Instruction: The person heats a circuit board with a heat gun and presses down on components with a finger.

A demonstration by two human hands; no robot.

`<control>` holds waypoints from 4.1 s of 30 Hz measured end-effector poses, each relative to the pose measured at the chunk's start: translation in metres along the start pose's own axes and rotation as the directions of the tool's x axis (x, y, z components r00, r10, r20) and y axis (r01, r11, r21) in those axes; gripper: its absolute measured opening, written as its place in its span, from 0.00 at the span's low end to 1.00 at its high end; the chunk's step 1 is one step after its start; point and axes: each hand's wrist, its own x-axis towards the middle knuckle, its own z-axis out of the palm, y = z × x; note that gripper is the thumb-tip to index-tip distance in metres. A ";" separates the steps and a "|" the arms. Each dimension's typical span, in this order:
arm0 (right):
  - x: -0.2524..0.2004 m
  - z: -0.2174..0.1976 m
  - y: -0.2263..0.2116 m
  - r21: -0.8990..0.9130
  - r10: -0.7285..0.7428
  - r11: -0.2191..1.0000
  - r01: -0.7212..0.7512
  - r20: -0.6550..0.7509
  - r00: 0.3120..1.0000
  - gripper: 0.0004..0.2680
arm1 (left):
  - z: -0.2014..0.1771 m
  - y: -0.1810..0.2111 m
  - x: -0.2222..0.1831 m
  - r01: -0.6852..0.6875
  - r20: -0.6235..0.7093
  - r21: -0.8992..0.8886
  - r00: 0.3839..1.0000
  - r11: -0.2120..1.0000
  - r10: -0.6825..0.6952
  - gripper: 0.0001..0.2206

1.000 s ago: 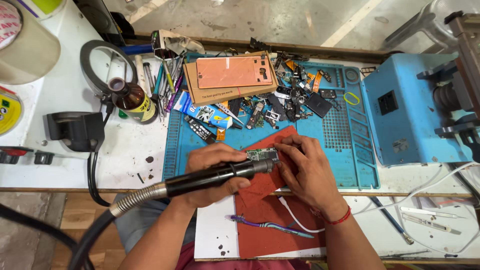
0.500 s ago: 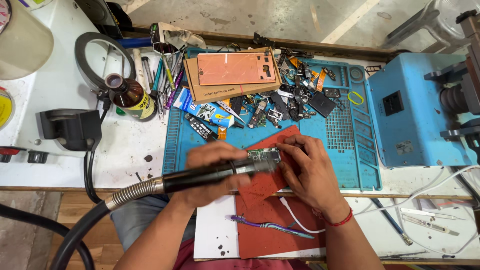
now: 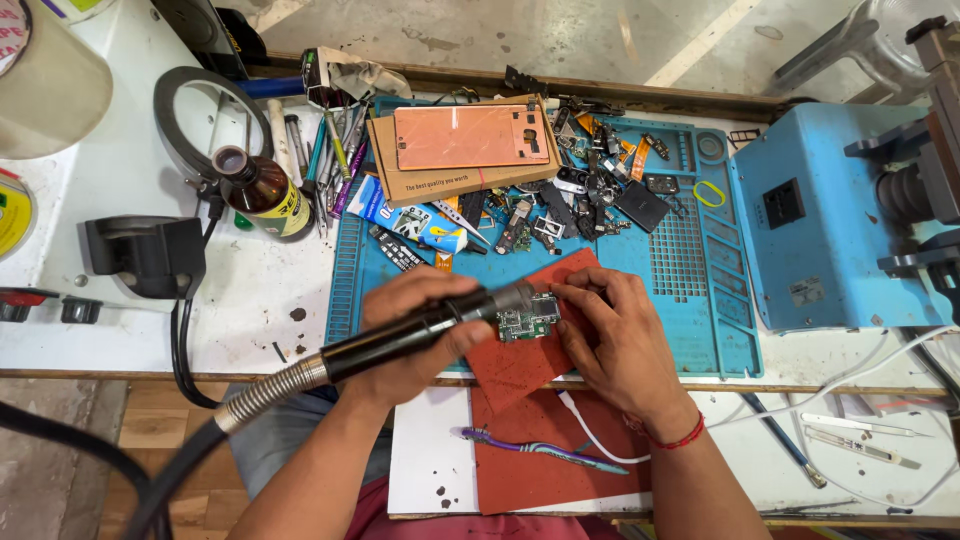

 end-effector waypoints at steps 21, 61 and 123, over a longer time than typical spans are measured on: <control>-0.002 0.002 0.003 0.032 0.004 0.999 -0.004 -0.022 1.000 0.14 | 0.003 -0.001 -0.002 -0.078 0.088 -0.036 0.993 0.996 0.081 0.20; 0.000 0.002 0.002 0.023 0.051 0.998 -0.051 -0.022 0.998 0.14 | -0.001 0.002 0.001 0.039 0.092 -0.089 0.995 0.995 -0.031 0.18; -0.002 0.001 0.001 -0.006 -0.009 1.000 0.009 -0.012 1.000 0.15 | 0.001 0.002 0.000 0.080 -0.176 -0.093 0.980 0.992 -0.095 0.17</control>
